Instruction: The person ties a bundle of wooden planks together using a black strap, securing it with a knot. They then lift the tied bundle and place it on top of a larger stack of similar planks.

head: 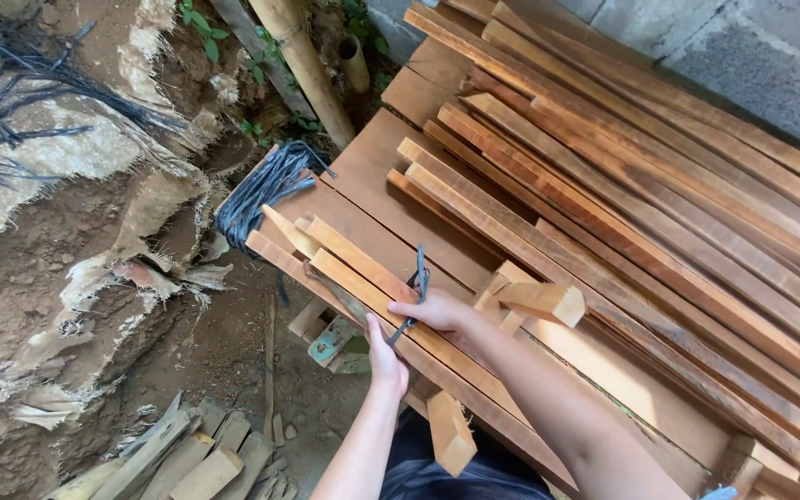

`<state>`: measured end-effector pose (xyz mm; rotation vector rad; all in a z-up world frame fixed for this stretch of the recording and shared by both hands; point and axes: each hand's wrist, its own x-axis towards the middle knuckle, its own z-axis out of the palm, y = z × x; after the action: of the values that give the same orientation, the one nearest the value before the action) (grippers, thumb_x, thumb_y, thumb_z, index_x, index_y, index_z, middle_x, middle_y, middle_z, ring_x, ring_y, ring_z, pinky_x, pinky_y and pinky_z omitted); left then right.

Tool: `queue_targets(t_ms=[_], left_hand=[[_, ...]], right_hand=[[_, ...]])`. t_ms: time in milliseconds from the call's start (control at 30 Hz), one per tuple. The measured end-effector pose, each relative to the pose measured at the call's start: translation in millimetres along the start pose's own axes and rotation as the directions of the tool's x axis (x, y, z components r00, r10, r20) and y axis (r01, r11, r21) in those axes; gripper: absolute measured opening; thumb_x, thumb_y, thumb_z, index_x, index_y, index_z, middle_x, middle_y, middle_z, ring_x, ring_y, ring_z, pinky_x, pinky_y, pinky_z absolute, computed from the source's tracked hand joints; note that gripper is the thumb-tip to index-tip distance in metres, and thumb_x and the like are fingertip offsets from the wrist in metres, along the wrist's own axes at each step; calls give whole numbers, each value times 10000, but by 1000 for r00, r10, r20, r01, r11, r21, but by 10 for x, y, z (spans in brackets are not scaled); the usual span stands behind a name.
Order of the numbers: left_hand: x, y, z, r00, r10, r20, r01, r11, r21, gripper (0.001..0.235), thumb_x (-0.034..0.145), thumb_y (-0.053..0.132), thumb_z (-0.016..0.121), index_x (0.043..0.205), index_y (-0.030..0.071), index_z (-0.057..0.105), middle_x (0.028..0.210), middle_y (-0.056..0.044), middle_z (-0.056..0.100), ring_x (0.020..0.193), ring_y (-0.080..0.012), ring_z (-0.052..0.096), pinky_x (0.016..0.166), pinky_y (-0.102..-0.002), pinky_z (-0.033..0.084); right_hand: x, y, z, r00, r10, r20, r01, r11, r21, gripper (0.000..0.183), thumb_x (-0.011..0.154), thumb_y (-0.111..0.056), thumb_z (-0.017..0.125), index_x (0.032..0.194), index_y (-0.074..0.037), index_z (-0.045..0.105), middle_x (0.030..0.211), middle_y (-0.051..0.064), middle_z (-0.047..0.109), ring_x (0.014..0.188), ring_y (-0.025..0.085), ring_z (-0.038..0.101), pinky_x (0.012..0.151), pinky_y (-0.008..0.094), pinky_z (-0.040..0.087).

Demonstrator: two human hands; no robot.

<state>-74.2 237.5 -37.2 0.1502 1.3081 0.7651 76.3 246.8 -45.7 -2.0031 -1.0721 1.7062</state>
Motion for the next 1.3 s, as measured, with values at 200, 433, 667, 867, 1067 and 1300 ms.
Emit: queue_targets(t_ms=[200,433,667,867,1067,1300], left_hand=[[237,-149,-218,996,-79,41,80,997,-16,689,952,610,611,1472,272,313,1521,-160,508,1301,-377,566,1076,-570,485],[683,-454,-520,995,-82,57,79,995,59,714,944,481,718,1491,169,381,1421,-230,586,1217,-404,618,993,-582,535],[767,-364,-592,991,-66,119,34,967,253,746,948,536,703,1460,55,451,1291,-231,658,1076,-332,682,913,-507,582],[261,35,-580,990,71,125,-130,813,568,699,1002,582,576,1378,3,468,1042,-111,611,908,-216,648,814,-362,566],[-195,-171,-1399,997,49,61,-78,504,860,331,1059,255,524,1056,-26,700,828,-120,693,639,-158,614,497,-272,468],[-394,-1101,-1647,906,-404,126,-13,272,962,389,960,333,619,1223,73,740,1077,-45,795,873,-117,715,698,-230,508]], right_hand=[[235,187,64,992,82,98,-89,994,69,840,736,-790,714,1187,-82,716,1239,212,707,1280,358,611,1096,451,474],[241,166,63,991,82,107,-99,982,161,813,709,-700,807,1190,-53,710,1185,191,721,1231,337,635,1058,435,481],[312,390,143,986,41,-163,-29,997,72,798,781,-807,679,1325,-224,676,1263,72,725,1256,253,638,1071,417,498],[-952,640,81,767,-422,-483,441,894,-80,446,922,-342,747,1257,-54,683,1185,225,710,1120,433,678,978,523,535],[-2321,1823,34,871,146,-469,-167,986,-4,500,890,-524,615,1298,-241,677,1247,2,756,1140,181,732,974,346,592],[-3223,2364,-127,814,528,-243,-553,832,-44,824,812,-794,422,1378,-228,620,1351,-11,699,1237,248,672,1048,383,538]])
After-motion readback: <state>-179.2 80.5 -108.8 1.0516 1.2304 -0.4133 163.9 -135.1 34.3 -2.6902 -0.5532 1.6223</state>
